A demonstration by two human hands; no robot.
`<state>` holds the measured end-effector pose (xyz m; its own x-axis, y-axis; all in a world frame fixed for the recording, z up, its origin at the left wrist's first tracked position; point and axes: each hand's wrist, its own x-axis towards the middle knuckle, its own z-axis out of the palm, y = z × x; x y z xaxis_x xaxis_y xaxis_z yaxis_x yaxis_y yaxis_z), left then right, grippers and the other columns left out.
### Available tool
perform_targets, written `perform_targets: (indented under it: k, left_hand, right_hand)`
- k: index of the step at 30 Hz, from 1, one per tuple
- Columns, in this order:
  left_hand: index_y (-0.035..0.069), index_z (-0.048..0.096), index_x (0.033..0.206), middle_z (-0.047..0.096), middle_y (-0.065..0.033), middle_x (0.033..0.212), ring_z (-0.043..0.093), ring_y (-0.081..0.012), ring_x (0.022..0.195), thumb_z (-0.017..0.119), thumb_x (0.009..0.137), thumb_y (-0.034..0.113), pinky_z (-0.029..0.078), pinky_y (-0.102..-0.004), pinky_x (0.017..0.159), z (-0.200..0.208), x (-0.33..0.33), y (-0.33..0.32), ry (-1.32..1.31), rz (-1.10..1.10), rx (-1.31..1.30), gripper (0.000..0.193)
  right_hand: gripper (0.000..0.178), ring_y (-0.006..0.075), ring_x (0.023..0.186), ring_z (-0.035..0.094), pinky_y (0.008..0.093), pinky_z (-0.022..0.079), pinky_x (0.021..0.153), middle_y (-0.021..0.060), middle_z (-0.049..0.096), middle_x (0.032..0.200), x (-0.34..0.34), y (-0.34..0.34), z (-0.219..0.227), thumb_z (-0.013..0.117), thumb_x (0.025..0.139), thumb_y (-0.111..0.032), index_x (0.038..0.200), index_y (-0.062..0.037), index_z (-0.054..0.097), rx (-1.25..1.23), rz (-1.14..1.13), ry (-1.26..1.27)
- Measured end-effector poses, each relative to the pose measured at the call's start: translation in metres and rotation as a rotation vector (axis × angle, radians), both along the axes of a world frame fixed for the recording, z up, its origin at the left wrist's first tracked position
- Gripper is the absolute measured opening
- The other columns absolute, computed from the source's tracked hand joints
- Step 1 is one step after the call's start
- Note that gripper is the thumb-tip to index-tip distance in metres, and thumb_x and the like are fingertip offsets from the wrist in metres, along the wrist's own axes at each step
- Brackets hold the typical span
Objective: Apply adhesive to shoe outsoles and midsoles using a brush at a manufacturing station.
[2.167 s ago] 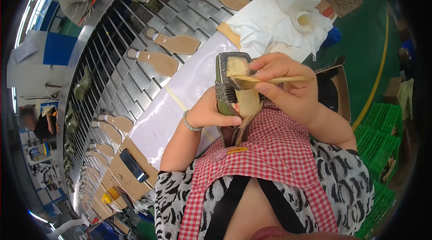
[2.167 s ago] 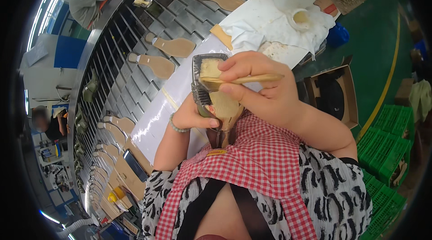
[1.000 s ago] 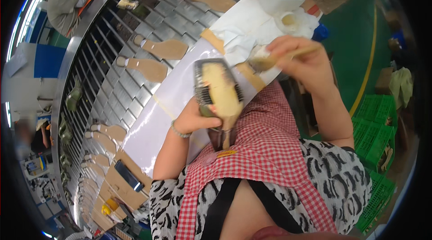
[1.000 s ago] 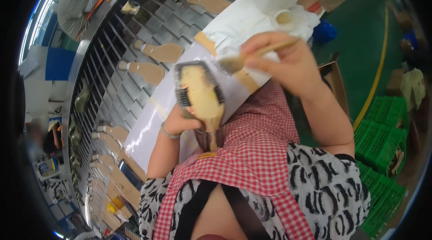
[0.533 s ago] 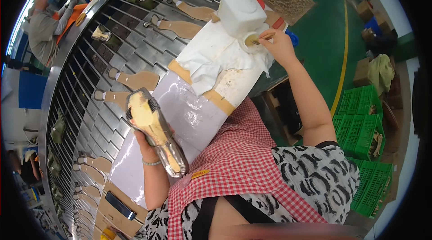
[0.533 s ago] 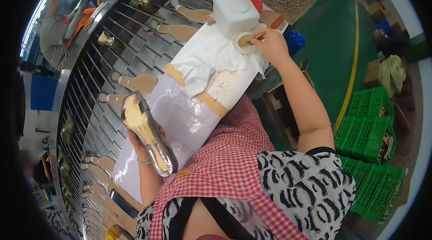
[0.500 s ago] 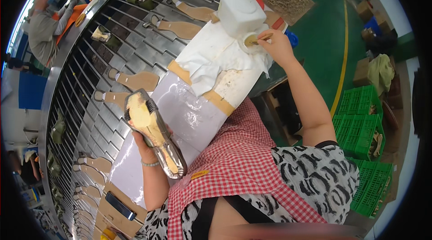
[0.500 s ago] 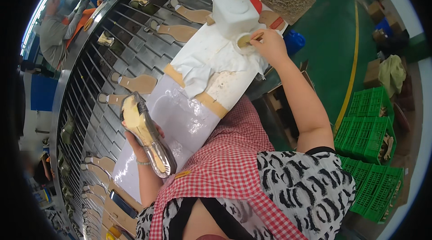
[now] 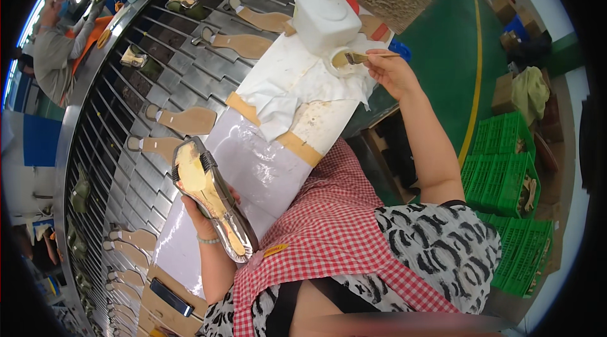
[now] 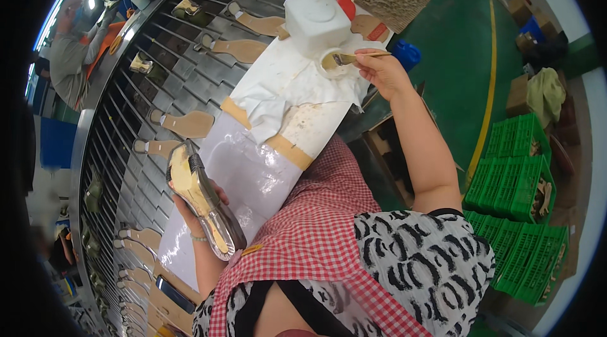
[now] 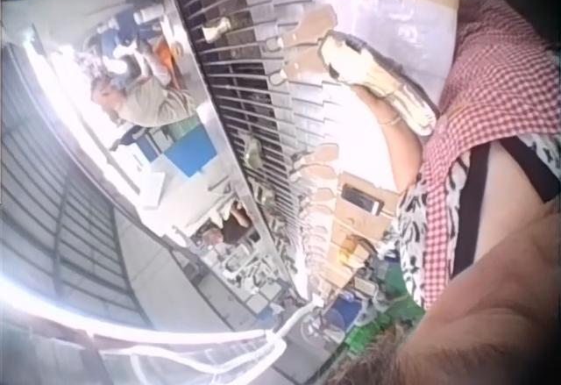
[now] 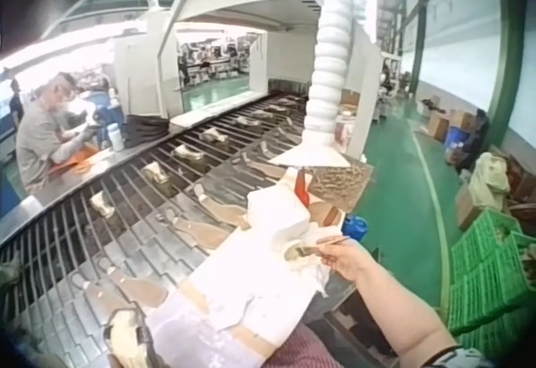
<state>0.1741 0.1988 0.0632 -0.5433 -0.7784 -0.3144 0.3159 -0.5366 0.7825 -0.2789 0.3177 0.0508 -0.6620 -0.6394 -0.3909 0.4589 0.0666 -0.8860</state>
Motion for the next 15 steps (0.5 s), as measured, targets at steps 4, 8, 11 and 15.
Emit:
perform_targets:
  k: [4, 8, 11, 15]
  left_hand:
    - [0.005, 0.052, 0.118, 0.061, -0.0143, 0.086, 0.063, -0.0265, 0.072, 0.04, 0.075, 0.082, 0.052, -0.0352, 0.06, 0.0, 0.006, -0.005, 0.013, -0.034, 0.025, 0.089]
    - [0.005, 0.051, 0.117, 0.06, -0.0137, 0.09, 0.061, -0.025, 0.068, 0.038, 0.079, 0.078, 0.051, -0.0343, 0.057, -0.002, 0.01, -0.002, 0.016, -0.013, 0.013, 0.083]
    - [0.007, 0.046, 0.126, 0.062, -0.0144, 0.105, 0.064, -0.0298, 0.085, 0.047, 0.078, 0.075, 0.055, -0.0398, 0.072, -0.023, 0.024, -0.009, 0.084, -0.058, 0.133, 0.083]
    - [0.009, 0.041, 0.135, 0.056, -0.0108, 0.124, 0.06, -0.0221, 0.105, 0.046, 0.092, 0.055, 0.05, -0.0358, 0.089, -0.017, -0.014, -0.011, 0.078, 0.037, 0.196, 0.063]
  right_hand:
    - [0.016, 0.0122, 0.076, 0.061, 0.0217, 0.046, 0.065, 0.0013, 0.064, 0.082, 0.003, -0.002, -0.016, 0.07, 0.084, -0.02, 0.092, -0.0079, 0.064, -0.002, -0.098, -0.168]
    - [0.015, 0.0131, 0.073, 0.062, 0.0218, 0.045, 0.058, 0.0006, 0.063, 0.076, -0.005, -0.012, -0.04, 0.069, 0.085, -0.023, 0.087, -0.0094, 0.063, 0.035, -0.161, -0.332]
    - [0.009, 0.0178, 0.068, 0.065, 0.0257, 0.051, 0.055, 0.0054, 0.066, 0.075, -0.013, -0.01, -0.045, 0.065, 0.086, -0.017, 0.086, -0.0077, 0.064, -0.139, -0.248, -0.578]
    - [0.014, 0.0202, 0.095, 0.063, 0.0348, 0.052, 0.083, 0.0095, 0.066, 0.094, -0.023, 0.028, -0.009, 0.059, 0.089, -0.009, 0.099, 0.0, 0.062, -0.443, 0.04, -0.553]
